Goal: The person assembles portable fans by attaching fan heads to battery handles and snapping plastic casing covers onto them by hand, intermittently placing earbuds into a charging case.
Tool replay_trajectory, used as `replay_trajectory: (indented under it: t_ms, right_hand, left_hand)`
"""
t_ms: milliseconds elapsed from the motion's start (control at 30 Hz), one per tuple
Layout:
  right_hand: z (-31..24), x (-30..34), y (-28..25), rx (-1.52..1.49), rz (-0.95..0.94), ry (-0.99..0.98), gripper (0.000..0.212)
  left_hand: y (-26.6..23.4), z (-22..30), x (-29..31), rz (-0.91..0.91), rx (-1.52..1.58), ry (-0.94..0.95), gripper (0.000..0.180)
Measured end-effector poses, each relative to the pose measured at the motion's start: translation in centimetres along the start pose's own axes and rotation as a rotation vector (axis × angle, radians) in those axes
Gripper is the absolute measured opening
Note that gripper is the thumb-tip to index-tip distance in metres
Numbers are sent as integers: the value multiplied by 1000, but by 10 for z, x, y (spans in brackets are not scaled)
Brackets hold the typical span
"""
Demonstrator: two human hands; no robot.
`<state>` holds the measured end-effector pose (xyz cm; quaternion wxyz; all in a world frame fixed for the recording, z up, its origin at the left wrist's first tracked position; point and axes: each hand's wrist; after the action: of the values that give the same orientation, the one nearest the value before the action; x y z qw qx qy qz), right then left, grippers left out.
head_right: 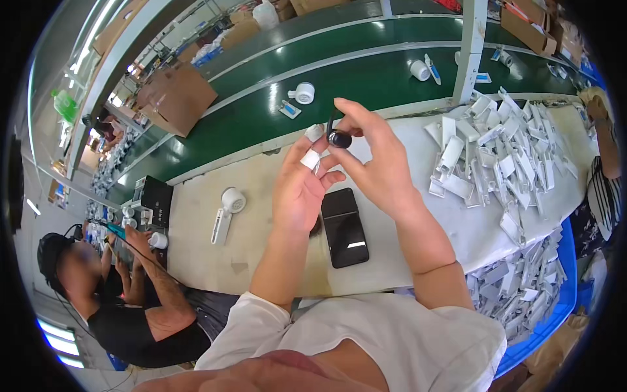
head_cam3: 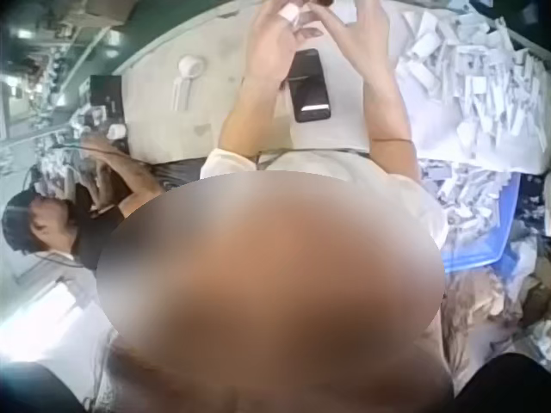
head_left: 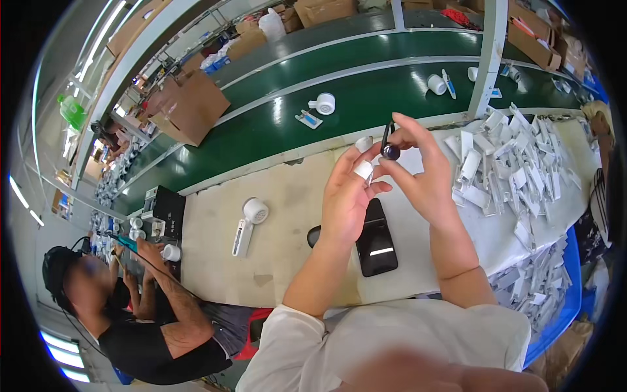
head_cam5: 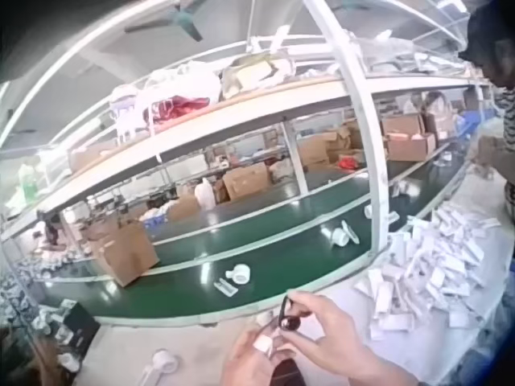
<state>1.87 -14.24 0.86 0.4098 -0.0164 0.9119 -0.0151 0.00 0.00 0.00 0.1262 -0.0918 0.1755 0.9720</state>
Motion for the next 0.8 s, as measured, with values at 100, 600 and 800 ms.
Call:
replay_trajectory:
  t_ms: [100, 600, 800]
  right_hand:
    - [1, 0, 3, 17, -2, -13, 69]
    - [-1, -3, 2, 62, -89, -156, 71]
    - [-3, -3, 6, 85, -124, -186, 70]
  left_hand:
    - [1, -2, -2, 42, -18, 1, 43]
    - [-2, -5, -4, 117, 29, 55, 33]
    - [-7, -5, -4, 154, 21, 77, 33]
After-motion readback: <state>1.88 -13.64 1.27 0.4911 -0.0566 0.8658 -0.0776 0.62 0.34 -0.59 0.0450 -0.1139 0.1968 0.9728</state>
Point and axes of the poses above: each hand's wrist, its own x-axis away from the middle knuckle, its own y-axis out of the palm, z = x × y, and after that the axes turned 15 degrees about -x, right-handed
